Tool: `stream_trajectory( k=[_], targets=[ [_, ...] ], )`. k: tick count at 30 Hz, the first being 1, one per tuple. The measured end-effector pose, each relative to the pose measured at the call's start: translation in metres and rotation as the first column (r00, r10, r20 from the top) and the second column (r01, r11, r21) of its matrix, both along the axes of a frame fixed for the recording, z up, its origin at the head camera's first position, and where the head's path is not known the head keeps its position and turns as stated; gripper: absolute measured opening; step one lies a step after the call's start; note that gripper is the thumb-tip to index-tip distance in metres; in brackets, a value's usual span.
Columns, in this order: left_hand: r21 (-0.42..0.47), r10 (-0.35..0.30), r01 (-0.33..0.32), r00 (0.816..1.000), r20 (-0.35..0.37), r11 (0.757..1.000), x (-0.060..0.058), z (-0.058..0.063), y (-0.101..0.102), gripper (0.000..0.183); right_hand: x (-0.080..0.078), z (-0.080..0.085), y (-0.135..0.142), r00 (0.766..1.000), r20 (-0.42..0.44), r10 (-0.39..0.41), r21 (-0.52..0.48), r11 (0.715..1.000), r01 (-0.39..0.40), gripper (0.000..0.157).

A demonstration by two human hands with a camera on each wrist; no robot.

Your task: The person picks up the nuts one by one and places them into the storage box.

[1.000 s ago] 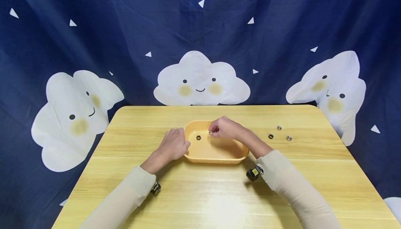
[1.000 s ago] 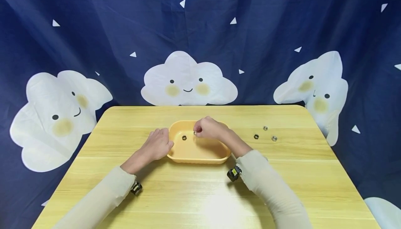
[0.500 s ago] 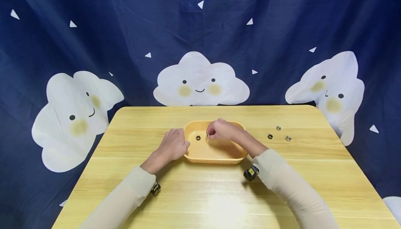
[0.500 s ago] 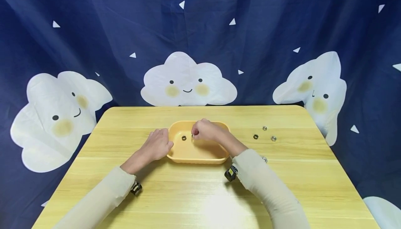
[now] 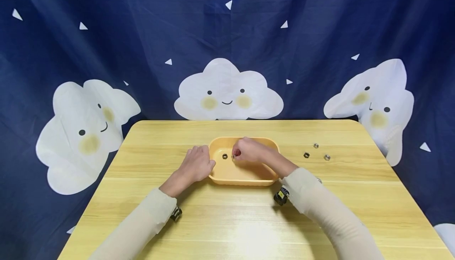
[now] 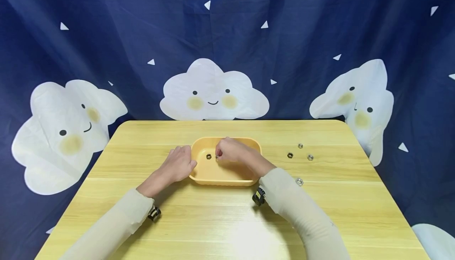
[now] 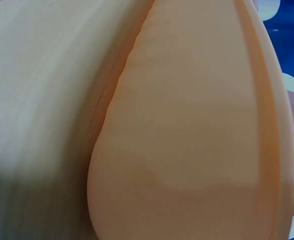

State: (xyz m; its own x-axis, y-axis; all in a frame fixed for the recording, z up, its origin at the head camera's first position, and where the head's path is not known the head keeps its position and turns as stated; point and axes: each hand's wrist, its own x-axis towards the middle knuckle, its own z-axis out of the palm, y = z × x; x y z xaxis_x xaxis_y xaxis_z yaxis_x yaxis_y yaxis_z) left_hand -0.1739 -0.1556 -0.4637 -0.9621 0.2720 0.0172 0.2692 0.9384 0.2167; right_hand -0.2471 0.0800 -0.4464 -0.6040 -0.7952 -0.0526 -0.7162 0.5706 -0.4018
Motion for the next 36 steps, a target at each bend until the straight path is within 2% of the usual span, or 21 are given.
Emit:
stream_trajectory(
  k=[11,21,36],
  targets=[
    [0.003,0.001,-0.001,1.000,0.016,1.000,0.001,0.000,0.000,0.025,0.001,-0.005,-0.007,1.000,0.028,0.000,0.022,1.000,-0.001,0.017],
    [0.004,-0.001,0.001,1.000,0.003,1.000,0.000,-0.001,0.000,0.025,0.002,-0.004,-0.009,0.999,0.034,0.022,0.020,1.000,-0.023,0.014],
    [-0.004,0.006,-0.006,1.000,0.014,1.000,0.001,0.002,0.001,0.025,0.004,-0.006,-0.012,0.996,0.051,-0.067,0.050,0.997,0.064,0.013]
  ],
)
